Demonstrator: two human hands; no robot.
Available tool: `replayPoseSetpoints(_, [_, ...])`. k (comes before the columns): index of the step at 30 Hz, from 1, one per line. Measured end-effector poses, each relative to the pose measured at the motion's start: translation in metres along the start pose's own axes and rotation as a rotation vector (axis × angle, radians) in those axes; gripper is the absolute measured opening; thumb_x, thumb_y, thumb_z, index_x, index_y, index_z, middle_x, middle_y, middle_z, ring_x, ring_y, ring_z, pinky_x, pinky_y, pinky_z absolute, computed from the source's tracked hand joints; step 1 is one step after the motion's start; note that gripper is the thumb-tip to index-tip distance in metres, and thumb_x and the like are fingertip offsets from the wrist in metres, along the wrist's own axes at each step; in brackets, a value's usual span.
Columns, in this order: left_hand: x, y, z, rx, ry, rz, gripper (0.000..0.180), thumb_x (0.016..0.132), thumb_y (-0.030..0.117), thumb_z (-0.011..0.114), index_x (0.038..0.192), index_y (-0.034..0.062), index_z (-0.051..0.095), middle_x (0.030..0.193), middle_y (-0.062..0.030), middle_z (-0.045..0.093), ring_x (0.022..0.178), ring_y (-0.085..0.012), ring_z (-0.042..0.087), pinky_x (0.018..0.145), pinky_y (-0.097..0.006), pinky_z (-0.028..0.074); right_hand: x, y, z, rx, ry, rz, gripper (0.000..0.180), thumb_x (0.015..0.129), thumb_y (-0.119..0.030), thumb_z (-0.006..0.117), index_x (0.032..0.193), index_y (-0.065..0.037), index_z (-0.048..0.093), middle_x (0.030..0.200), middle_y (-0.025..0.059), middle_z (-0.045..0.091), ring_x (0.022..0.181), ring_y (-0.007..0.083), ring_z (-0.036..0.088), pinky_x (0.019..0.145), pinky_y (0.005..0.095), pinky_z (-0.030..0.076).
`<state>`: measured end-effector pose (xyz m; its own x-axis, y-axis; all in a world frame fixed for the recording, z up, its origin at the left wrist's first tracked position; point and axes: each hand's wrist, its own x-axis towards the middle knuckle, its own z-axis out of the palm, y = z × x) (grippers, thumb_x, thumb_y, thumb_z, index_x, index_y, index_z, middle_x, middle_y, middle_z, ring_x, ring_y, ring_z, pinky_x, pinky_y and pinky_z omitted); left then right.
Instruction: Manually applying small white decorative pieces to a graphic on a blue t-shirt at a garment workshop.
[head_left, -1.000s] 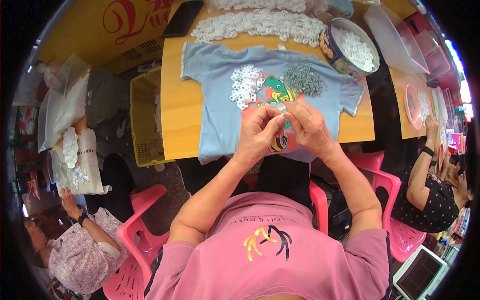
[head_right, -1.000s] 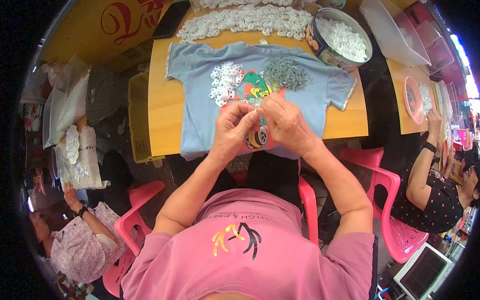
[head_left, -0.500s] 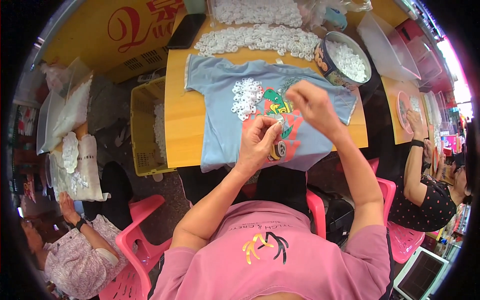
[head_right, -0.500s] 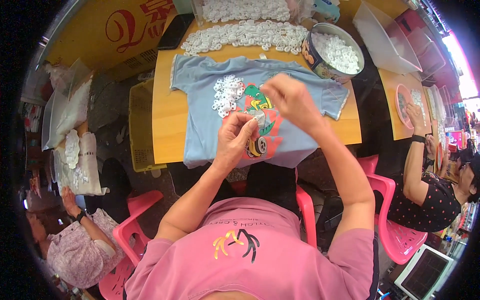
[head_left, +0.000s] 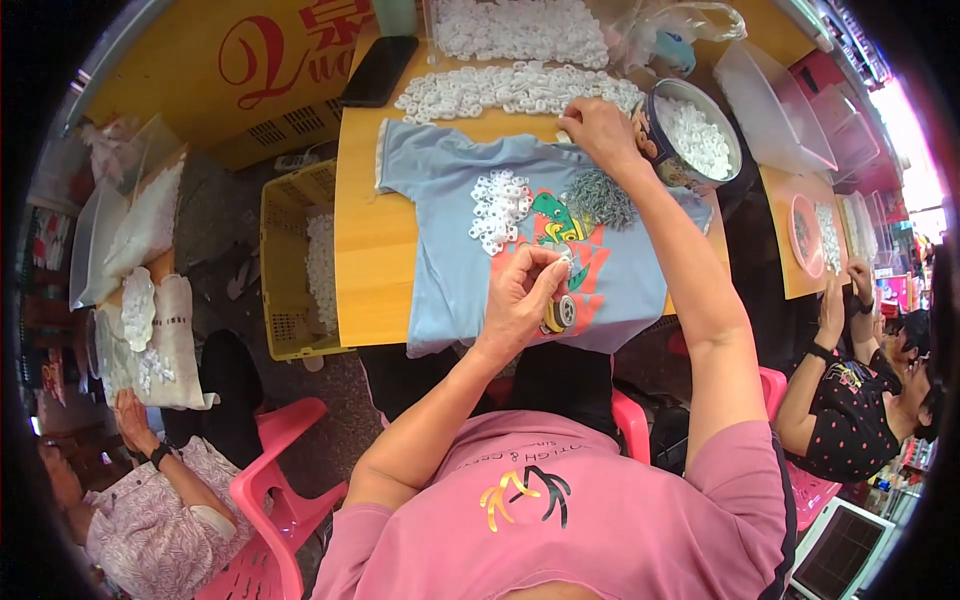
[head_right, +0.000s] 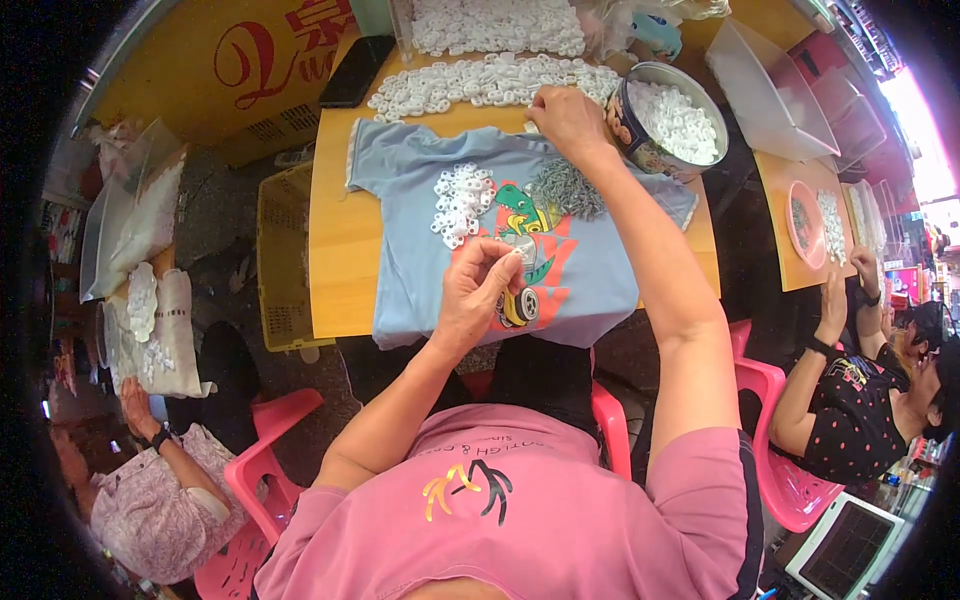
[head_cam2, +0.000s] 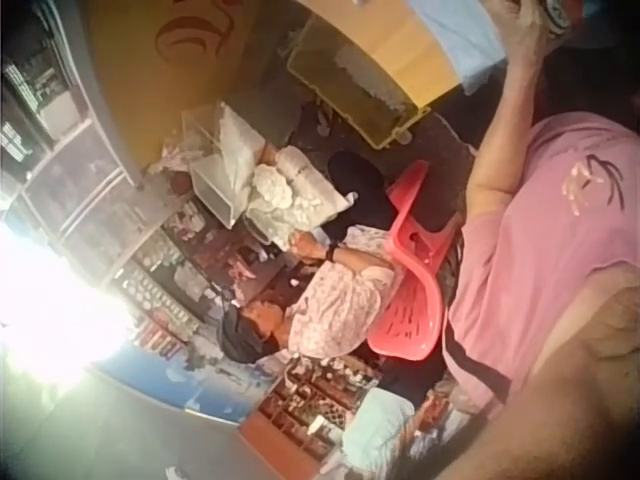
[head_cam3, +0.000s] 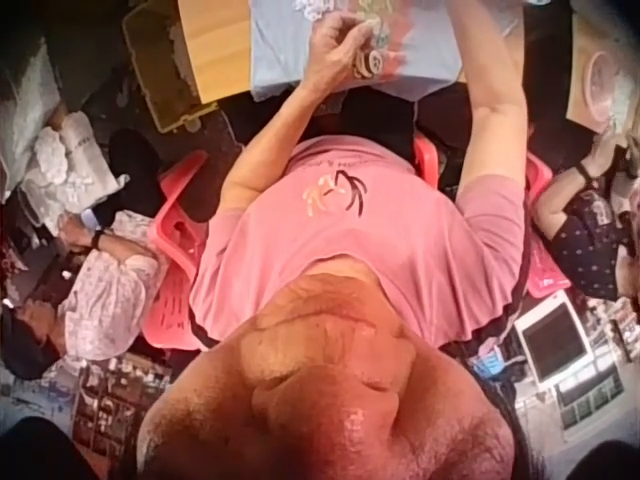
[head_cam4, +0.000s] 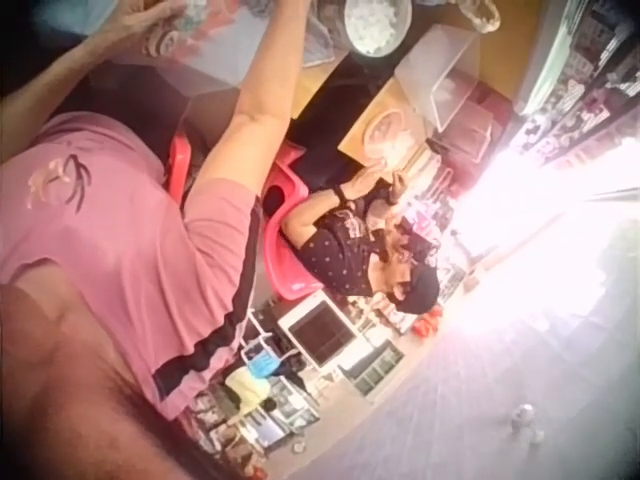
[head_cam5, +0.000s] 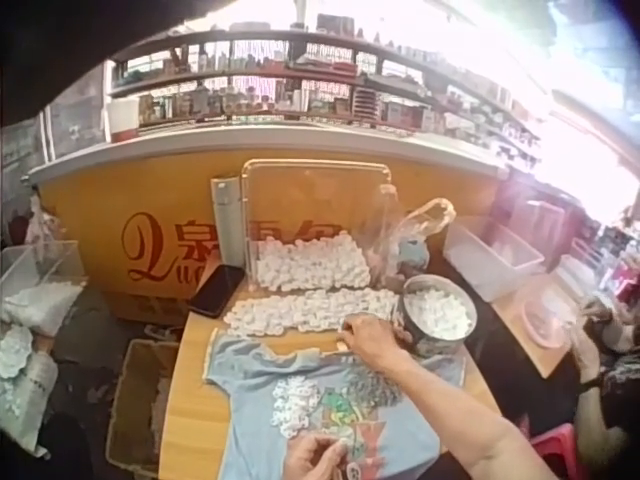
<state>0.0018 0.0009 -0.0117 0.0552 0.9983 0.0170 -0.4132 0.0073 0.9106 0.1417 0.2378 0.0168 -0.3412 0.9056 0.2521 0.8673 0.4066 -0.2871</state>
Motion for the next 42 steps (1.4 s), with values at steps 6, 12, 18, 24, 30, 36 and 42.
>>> replayPoseSetpoints(6, [-0.001, 0.0, 0.0, -0.007, -0.002, -0.014, 0.012, 0.096, 0.013, 0.059, 0.099, 0.0014, 0.056, 0.081, -0.0016, 0.061, 0.071, -0.0078, 0.058, 0.065, -0.022, 0.048, -0.001, 0.012, 0.002, 0.196, 0.157, -0.12, 0.022, 0.083, -0.025, 0.068, 0.091, -0.004, 0.072, 0.076, 0.0122, 0.069, 0.07, 0.0231, 0.067, 0.065, 0.0335, 0.052])
replayPoseSetpoints(12, [0.0, -0.002, 0.002, -0.043, 0.012, -0.011, 0.012, 0.096, 0.013, 0.059, 0.099, 0.0019, 0.056, 0.079, -0.0002, 0.06, 0.07, -0.0057, 0.056, 0.064, -0.02, 0.047, -0.062, -0.03, -0.046, 1.136, -0.143, 0.323, 0.025, 0.09, -0.023, 0.068, 0.104, -0.002, 0.068, 0.081, -0.0003, 0.066, 0.066, 0.0045, 0.057, 0.061, 0.0208, 0.049])
replayPoseSetpoints(18, [0.002, 0.0, 0.001, -0.091, 0.013, -0.021, 0.011, 0.095, 0.012, 0.06, 0.097, 0.0016, 0.057, 0.08, -0.0013, 0.061, 0.069, -0.0066, 0.057, 0.063, -0.021, 0.047, -0.123, -0.046, -0.06, 1.342, -0.248, 0.395, 0.026, 0.091, -0.016, 0.066, 0.111, 0.0, 0.065, 0.089, 0.0037, 0.065, 0.068, 0.006, 0.058, 0.064, 0.0207, 0.051])
replayPoseSetpoints(24, [0.005, -0.005, 0.0, -0.075, 0.024, 0.009, 0.011, 0.095, 0.011, 0.06, 0.098, 0.0009, 0.057, 0.081, -0.0035, 0.063, 0.07, -0.0079, 0.058, 0.064, -0.022, 0.048, -0.16, -0.059, -0.068, 1.324, -0.242, 0.376, 0.028, 0.091, -0.015, 0.066, 0.112, 0.002, 0.063, 0.089, 0.0041, 0.065, 0.072, 0.0069, 0.06, 0.066, 0.0218, 0.052])
replayPoseSetpoints(30, [0.004, -0.003, 0.0, -0.095, 0.027, 0.026, 0.012, 0.095, 0.011, 0.06, 0.098, 0.0, 0.057, 0.081, -0.004, 0.063, 0.071, -0.0083, 0.058, 0.065, -0.022, 0.048, -0.18, -0.064, -0.059, 1.31, -0.196, 0.384, 0.028, 0.091, -0.015, 0.065, 0.112, 0.003, 0.063, 0.089, 0.0039, 0.065, 0.07, 0.0076, 0.06, 0.064, 0.0213, 0.05])
replayPoseSetpoints(36, [0.004, -0.004, -0.001, -0.058, 0.009, 0.04, 0.011, 0.095, 0.01, 0.06, 0.097, 0.0002, 0.056, 0.08, -0.0033, 0.062, 0.069, -0.0075, 0.057, 0.063, -0.022, 0.047, -0.188, -0.071, -0.057, 1.258, -0.156, 0.337, 0.024, 0.093, -0.011, 0.063, 0.112, 0.003, 0.063, 0.089, 0.0034, 0.064, 0.07, 0.0072, 0.059, 0.063, 0.0199, 0.049])
replayPoseSetpoints(42, [0.004, -0.004, 0.0, -0.058, -0.005, 0.03, 0.011, 0.094, 0.01, 0.061, 0.096, 0.0001, 0.057, 0.08, -0.0022, 0.061, 0.067, -0.0065, 0.055, 0.061, -0.022, 0.046, -0.188, -0.071, -0.054, 1.193, -0.106, 0.284, 0.023, 0.093, -0.01, 0.062, 0.112, 0.002, 0.064, 0.087, 0.0025, 0.065, 0.07, 0.0057, 0.057, 0.063, 0.0194, 0.049])
